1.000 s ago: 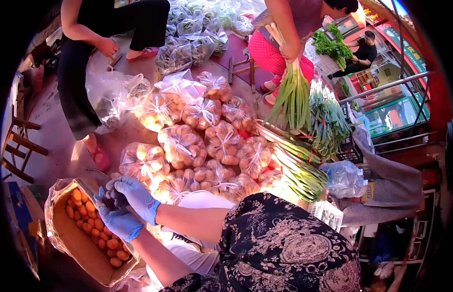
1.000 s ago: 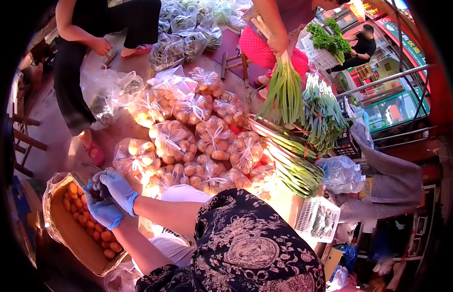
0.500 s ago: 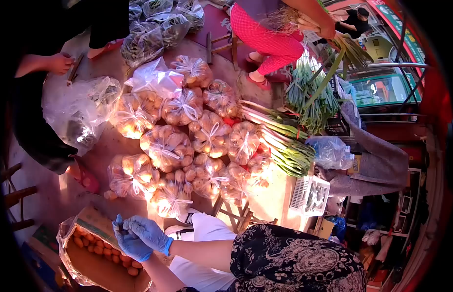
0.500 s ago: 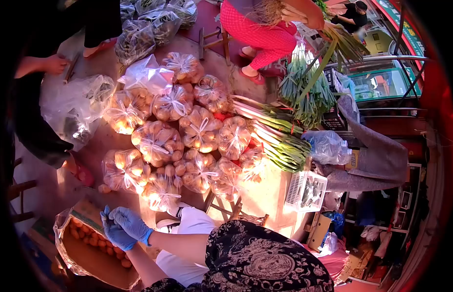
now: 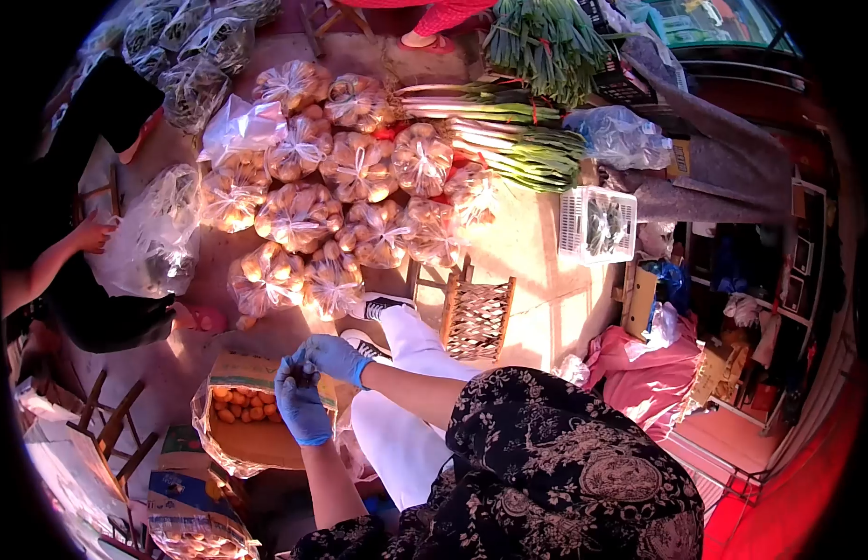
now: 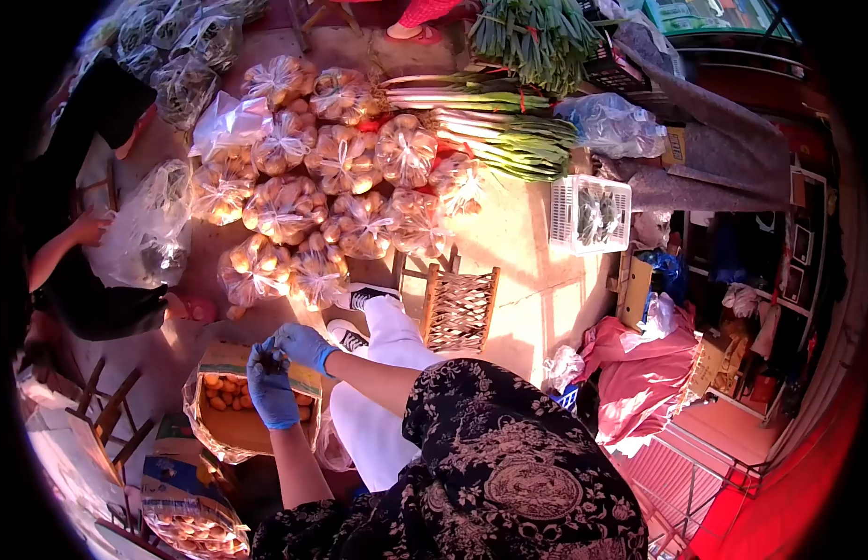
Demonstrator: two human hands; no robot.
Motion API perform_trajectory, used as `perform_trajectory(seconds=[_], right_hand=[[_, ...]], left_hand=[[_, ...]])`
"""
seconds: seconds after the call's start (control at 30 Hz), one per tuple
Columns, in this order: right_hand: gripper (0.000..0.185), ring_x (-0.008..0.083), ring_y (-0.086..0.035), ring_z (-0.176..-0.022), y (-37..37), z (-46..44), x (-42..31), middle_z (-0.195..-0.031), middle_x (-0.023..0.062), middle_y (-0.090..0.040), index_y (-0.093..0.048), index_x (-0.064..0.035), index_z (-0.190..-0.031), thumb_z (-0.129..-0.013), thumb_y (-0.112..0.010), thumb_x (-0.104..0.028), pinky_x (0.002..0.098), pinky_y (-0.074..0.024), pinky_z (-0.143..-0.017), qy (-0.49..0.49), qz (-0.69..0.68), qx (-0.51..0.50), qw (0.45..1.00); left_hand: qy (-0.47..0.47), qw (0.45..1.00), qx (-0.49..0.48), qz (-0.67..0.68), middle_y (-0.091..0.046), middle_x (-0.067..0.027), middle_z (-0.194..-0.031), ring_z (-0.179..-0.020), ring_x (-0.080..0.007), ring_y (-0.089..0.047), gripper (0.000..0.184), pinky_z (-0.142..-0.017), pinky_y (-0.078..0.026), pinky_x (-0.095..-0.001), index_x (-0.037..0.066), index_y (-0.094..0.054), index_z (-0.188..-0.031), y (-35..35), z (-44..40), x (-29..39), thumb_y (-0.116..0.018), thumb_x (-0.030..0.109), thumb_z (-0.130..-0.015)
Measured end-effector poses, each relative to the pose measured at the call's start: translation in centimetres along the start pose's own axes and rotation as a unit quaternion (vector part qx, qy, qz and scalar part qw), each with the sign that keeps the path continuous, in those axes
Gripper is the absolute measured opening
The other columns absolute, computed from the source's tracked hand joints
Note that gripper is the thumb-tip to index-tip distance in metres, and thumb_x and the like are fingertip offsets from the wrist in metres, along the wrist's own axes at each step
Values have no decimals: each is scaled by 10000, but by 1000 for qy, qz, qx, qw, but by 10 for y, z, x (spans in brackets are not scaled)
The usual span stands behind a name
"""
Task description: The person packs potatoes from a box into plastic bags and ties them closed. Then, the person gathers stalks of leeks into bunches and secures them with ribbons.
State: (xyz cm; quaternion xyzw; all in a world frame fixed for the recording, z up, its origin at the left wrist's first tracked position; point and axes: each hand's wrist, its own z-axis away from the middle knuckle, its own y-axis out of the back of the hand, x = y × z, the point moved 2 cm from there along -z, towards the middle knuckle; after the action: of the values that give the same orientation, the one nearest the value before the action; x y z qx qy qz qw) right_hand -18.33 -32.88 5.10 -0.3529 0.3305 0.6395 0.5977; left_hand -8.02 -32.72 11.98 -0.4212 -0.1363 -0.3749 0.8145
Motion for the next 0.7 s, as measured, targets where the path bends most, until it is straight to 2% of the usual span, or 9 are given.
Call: perform_trajectory(seconds=[0.03,0.13,0.17,0.4,0.43,0.53,0.57,0.67,0.7], right_hand=[[164,189,-595,-702,3,8,-5,-780,106,-617,-600,-24,-844,-798,-484,-129,287,-466,-677,-90,-88,4,992],[192,207,-600,-708,20,33,-30,-743,108,-617,-600,-27,-841,-811,-472,-167,296,-467,-675,-101,-136,23,985],[220,210,-597,-676,28,42,-40,-720,110,-613,-589,-10,-812,-820,-466,-192,299,-468,-647,-75,-67,44,994],[226,169,-574,-599,60,71,-37,-683,83,-602,-586,-15,-800,-827,-481,-214,295,-461,-594,-170,-125,74,975],[212,148,-564,-589,68,69,-31,-679,73,-600,-589,-13,-795,-827,-485,-195,280,-459,-583,-144,-98,94,980],[189,149,-564,-590,94,71,-51,-679,72,-605,-594,-10,-787,-815,-486,-162,276,-458,-577,-136,-157,119,971],[182,150,-566,-594,111,77,-73,-677,78,-608,-599,-8,-784,-805,-478,-142,277,-456,-577,-147,-102,100,979],[186,151,-569,-597,128,75,-62,-675,85,-609,-606,-8,-788,-797,-467,-130,284,-455,-579,-125,-135,135,974],[187,135,-567,-614,136,75,-65,-702,67,-609,-602,-12,-837,-810,-459,-129,271,-457,-589,-139,-136,114,974]], left_hand=[[11,1000,-11,-5,-537,-133,-1122,-943,-188,-523,387,-798,-421,-297,25,-499,-1139,-7,0,2,-536,236,-817],[42,999,-33,-6,-533,-140,-1132,-948,-199,-525,369,-847,-406,-312,23,-499,-1141,-26,3,3,-514,213,-826],[40,998,-37,-13,-532,-142,-1135,-948,-199,-525,362,-859,-402,-317,24,-500,-1140,-33,5,2,-508,207,-828],[85,991,-89,-51,-528,-154,-1143,-950,-200,-544,335,-865,-412,-330,26,-495,-1139,-66,11,-13,-474,179,-842],[90,991,-86,-56,-532,-152,-1135,-942,-200,-546,335,-857,-417,-332,26,-493,-1139,-71,11,-19,-476,178,-841],[116,987,-89,-69,-544,-152,-1116,-932,-201,-552,334,-836,-429,-333,24,-487,-1137,-79,9,-37,-477,176,-840],[125,985,-92,-72,-547,-152,-1110,-932,-202,-553,333,-830,-433,-333,24,-485,-1136,-80,8,-46,-477,177,-840],[117,982,-121,-91,-555,-142,-1100,-935,-204,-557,323,-823,-434,-324,26,-489,-1125,-88,2,-67,-473,182,-843],[124,980,-118,-99,-555,-133,-1102,-943,-204,-556,319,-827,-431,-320,24,-490,-1122,-96,0,-68,-468,179,-844]])
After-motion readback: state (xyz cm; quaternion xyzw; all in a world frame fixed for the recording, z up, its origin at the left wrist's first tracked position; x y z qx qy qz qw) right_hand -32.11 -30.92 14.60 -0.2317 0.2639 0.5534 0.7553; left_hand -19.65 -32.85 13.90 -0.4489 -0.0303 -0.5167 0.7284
